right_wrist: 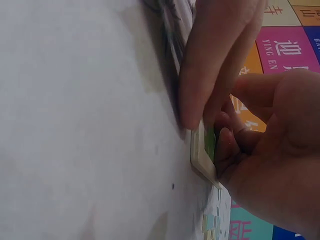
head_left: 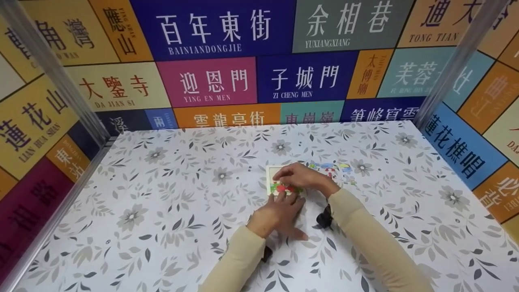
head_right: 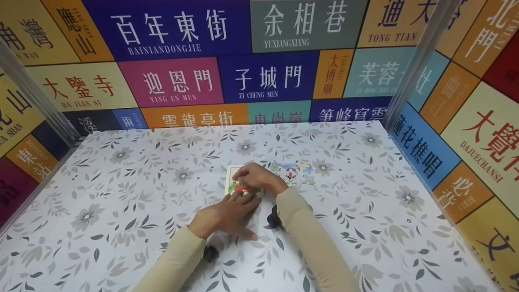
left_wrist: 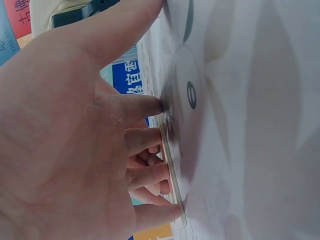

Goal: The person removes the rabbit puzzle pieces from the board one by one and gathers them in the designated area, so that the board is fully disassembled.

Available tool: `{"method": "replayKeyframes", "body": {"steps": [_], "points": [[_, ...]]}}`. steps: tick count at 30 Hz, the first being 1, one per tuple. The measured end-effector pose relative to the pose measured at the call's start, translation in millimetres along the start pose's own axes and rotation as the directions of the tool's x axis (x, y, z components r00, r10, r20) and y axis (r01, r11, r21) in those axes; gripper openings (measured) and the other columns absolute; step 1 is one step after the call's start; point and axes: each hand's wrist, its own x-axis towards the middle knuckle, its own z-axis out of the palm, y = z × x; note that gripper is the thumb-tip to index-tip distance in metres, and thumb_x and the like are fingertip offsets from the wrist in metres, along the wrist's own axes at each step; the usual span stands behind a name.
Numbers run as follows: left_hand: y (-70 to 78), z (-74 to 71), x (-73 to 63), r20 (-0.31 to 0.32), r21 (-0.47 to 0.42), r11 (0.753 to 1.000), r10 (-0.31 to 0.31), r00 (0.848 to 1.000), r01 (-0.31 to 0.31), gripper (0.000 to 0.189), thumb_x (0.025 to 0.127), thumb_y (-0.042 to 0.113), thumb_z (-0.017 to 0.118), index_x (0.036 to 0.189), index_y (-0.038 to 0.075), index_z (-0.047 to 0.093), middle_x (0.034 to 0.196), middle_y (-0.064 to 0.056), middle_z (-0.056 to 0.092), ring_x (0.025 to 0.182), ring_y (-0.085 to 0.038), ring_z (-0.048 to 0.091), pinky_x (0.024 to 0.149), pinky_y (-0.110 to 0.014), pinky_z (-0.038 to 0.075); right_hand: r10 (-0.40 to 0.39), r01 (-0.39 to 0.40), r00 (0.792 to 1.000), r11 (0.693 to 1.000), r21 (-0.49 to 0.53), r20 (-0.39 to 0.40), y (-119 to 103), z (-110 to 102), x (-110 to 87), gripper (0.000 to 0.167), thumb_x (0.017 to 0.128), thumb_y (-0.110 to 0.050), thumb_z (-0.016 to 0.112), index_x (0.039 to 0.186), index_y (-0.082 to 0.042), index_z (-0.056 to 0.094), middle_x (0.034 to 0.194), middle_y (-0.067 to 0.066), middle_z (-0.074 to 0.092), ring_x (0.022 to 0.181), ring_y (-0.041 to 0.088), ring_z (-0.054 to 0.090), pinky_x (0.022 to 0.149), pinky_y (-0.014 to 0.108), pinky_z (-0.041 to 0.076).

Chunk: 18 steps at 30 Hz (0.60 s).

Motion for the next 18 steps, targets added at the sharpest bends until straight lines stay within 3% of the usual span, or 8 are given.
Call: {"method": "replayKeyframes", "body": {"steps": [12,18], "points": [[-0.9,0.3,-2.5,-0.029,0.032,0.999,0.013,0.999,-0.012,0.098,0.083,0.067,0.068,0.160,0.023,0.025,0.170,-0.003,0.016,0.157,-0.031,0.013,0.124,-0.055,0.023,0.019,-0.019,1.000,1.000,0.013,-0.018,-4.4,1.9,1.6,0.027,0.100,-0.007,0.051,0.115,-0.003,0.073,0.094,0.013,0.068,0.068,0.012,0.054,0.066,0.026,0.047],[-1.2,-0.1,-2.9,-0.048,0.043,0.999,0.035,0.998,-0.033,0.099,0.083,0.066,0.068,0.160,0.021,0.026,0.170,-0.004,0.017,0.157,-0.031,0.015,0.124,-0.056,0.025,0.009,-0.009,0.998,1.000,-0.001,-0.065,-7.1,2.6,1.8,0.023,0.099,-0.006,0.053,0.112,-0.004,0.071,0.103,0.014,0.068,0.078,0.014,0.055,0.070,0.025,0.046]]}}
